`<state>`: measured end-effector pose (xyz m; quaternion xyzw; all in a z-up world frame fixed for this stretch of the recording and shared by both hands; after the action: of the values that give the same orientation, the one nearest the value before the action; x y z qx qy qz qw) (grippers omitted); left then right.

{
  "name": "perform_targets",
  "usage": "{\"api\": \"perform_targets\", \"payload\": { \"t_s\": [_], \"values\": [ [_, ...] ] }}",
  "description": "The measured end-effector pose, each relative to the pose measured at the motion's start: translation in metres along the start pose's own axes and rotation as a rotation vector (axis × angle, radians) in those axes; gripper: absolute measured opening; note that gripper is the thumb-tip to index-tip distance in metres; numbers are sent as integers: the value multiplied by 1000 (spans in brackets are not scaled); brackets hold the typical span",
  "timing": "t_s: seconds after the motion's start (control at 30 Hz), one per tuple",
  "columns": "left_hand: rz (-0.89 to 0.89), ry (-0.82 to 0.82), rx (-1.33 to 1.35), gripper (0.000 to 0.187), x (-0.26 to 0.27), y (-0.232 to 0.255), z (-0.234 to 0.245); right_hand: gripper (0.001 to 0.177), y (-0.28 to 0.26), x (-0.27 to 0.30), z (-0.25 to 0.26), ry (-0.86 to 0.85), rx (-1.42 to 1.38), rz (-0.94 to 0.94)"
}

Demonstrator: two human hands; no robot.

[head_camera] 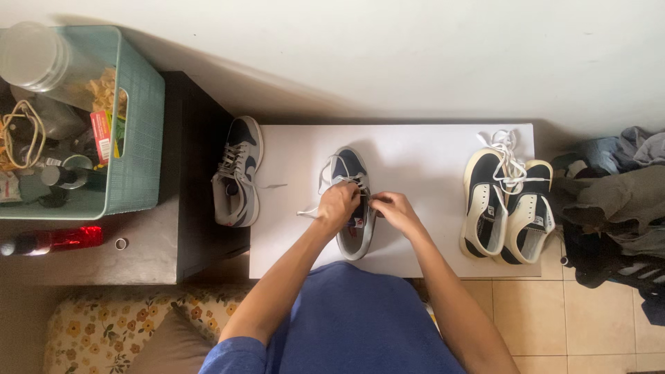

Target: The person removes the laces from a pair of blue and white sneakers and then re-laces them. They then move to a second pair of black and white sneakers, remove the laces, and begin re-lacing them.

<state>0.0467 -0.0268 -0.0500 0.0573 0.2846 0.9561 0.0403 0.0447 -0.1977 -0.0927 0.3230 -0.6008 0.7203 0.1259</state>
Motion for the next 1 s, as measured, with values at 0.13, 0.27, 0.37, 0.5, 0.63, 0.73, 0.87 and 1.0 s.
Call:
{"api": "perform_targets", "payload": {
  "t_s": [0.13, 0.27, 0.37, 0.5, 0.63, 0.73, 0.87, 1.0],
  "values": [
    [35, -30, -42, 14, 0, 2, -2, 35, -3, 1, -1, 9, 26, 8],
    [-3, 25, -120, 15, 1, 10, 2, 35, -1, 0, -1, 14, 31, 17],
    [24, 31, -136, 17, 0, 13, 1, 36, 0, -2, 0, 21, 9, 30],
    [39, -19, -124, 17, 1, 16, -4, 36, 0, -2, -1, 28, 63, 52],
    [62, 6, -152, 15, 3, 17, 0, 35, -3, -3, -4, 21, 115, 94],
    [7, 24, -160, 16, 6, 20, 4, 33, 0, -7, -3, 101, -37, 66],
    [-2, 76, -174, 15, 8, 21, 9, 27, -16, -7, -6, 212, 122, 231],
    [14, 119, -103, 24, 15, 15, 8, 24, -15, -7, -4, 236, 186, 180]
  ]
}}
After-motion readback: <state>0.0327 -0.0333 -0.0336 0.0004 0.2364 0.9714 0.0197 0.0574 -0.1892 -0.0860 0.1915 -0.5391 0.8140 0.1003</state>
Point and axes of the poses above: each hand's wrist, its own x-axis away from the middle knuckle, its own z-axis out of the back of the hand, y = z × x, the point moved 8 cm from there along -x, towards the middle knuckle, and after that the axes turned 8 degrees about -x, right-handed, at the moved point
